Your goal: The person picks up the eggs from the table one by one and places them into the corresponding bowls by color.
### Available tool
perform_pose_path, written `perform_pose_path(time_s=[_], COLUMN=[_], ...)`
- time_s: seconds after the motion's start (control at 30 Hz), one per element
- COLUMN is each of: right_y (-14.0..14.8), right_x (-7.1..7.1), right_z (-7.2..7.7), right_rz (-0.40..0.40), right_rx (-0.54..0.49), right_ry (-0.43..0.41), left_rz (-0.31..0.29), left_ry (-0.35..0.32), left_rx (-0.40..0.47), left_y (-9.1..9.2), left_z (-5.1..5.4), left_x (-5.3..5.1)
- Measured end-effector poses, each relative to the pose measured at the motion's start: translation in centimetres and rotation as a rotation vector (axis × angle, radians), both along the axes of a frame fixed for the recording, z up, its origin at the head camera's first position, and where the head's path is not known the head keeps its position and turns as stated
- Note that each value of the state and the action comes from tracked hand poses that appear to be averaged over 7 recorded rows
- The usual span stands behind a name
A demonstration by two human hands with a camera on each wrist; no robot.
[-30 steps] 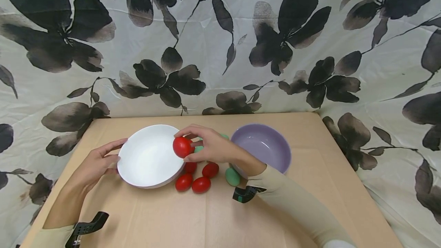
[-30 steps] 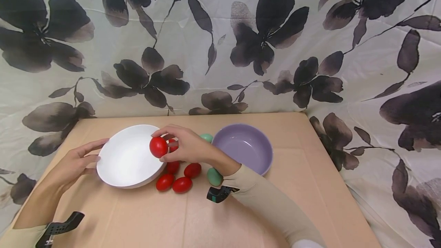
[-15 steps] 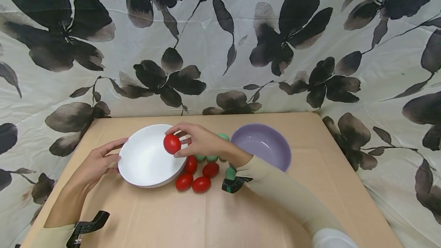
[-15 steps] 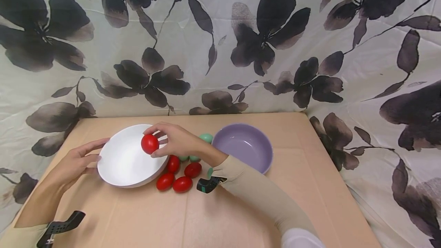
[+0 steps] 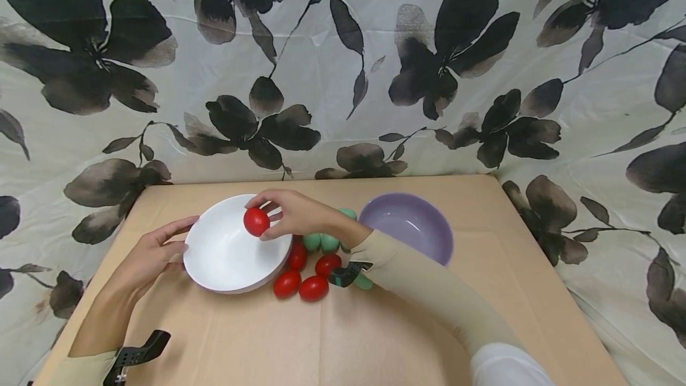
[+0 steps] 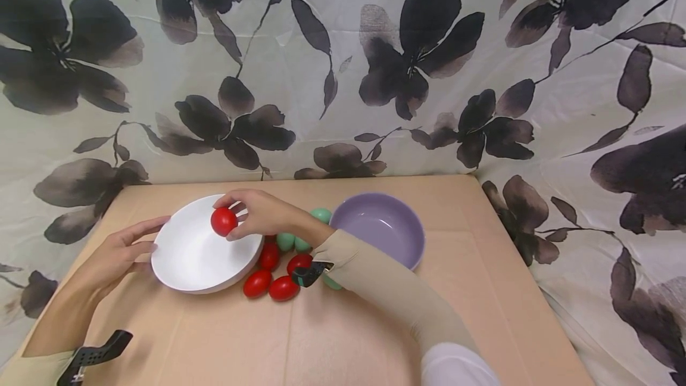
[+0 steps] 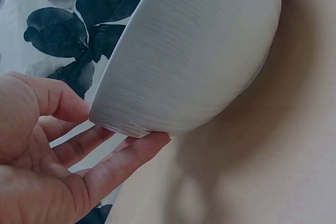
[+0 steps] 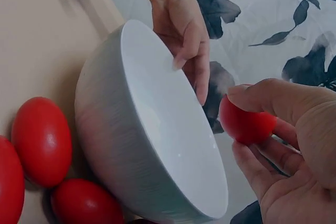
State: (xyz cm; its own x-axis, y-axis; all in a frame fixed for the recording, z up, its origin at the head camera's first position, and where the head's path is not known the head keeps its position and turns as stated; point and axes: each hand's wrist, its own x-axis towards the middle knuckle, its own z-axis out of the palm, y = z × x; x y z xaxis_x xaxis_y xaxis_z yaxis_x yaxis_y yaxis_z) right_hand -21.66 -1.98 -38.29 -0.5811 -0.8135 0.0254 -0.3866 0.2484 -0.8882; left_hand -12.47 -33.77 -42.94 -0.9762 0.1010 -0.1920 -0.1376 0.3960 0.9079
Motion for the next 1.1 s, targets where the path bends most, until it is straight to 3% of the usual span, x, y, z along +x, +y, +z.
perform_pose_path(time_s=[0.73, 1.1], right_y=[-3.7, -5.0], right_x=[-2.7, -3.2], right_z=[-2.7, -2.6], right_rz=[0.087, 0.188], right_rx=[0.196, 0.392], right_ry=[-0.053, 0.030], left_rz=[0.016, 0.020], left_ry=[-0.022, -0.024], left_rx=[-0.020, -0.014], left_y=[0.3, 0.4], left_z=[0.2, 0.3], left_x=[-0.3, -0.3])
